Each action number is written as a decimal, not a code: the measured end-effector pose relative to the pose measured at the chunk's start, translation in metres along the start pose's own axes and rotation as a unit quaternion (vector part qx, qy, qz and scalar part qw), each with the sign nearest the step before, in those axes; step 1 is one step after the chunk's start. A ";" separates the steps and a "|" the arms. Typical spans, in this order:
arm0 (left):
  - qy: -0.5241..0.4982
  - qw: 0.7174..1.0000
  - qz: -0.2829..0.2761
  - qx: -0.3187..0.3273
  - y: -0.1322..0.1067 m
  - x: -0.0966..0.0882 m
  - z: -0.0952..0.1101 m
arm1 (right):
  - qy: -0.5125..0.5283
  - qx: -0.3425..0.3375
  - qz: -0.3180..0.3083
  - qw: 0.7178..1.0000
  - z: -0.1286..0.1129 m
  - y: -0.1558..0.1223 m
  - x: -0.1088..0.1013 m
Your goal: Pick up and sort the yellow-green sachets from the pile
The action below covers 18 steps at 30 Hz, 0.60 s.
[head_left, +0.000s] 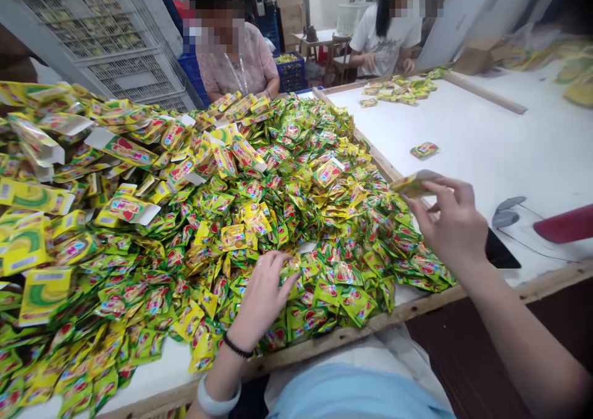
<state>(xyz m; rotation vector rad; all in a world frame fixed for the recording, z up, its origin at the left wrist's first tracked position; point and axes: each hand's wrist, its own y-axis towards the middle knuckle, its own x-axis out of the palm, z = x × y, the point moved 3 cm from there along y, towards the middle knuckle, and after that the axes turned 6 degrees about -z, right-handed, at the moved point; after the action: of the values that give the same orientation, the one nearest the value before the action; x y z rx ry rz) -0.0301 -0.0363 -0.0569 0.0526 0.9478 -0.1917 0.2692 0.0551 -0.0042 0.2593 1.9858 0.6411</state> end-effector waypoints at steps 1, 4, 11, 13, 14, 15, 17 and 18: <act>0.062 0.998 0.007 -0.025 -0.003 0.001 -0.011 | -0.028 -0.014 0.004 0.999 -0.003 0.003 0.007; 0.163 0.985 -0.012 -0.055 -0.013 0.014 -0.029 | 0.020 -0.127 -0.140 0.982 -0.043 -0.014 0.051; 0.120 0.991 -0.018 -0.065 -0.016 0.025 -0.031 | 0.069 -0.141 -0.361 0.919 -0.104 -0.073 0.119; 0.091 0.993 -0.005 -0.075 -0.014 0.022 -0.033 | 0.100 -0.135 -0.366 0.915 -0.100 -0.074 0.117; 0.080 0.994 0.003 -0.080 -0.013 0.021 -0.034 | 0.121 -0.135 -0.371 0.911 -0.098 -0.074 0.115; 0.072 0.994 0.011 -0.086 -0.012 0.020 -0.035 | 0.150 -0.131 -0.374 0.906 -0.096 -0.074 0.113; 0.067 0.993 0.029 -0.096 -0.009 0.018 -0.035 | 0.225 -0.104 -0.358 0.900 -0.091 -0.071 0.109; 0.069 0.992 0.039 -0.096 -0.008 0.016 -0.034 | 0.267 -0.080 -0.339 0.898 -0.088 -0.069 0.107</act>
<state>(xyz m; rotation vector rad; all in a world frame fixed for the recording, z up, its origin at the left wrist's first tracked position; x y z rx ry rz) -0.0491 -0.0418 -0.0895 -0.0741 1.0967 -0.0239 0.1467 0.0155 -0.0901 -0.7659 2.3185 0.4290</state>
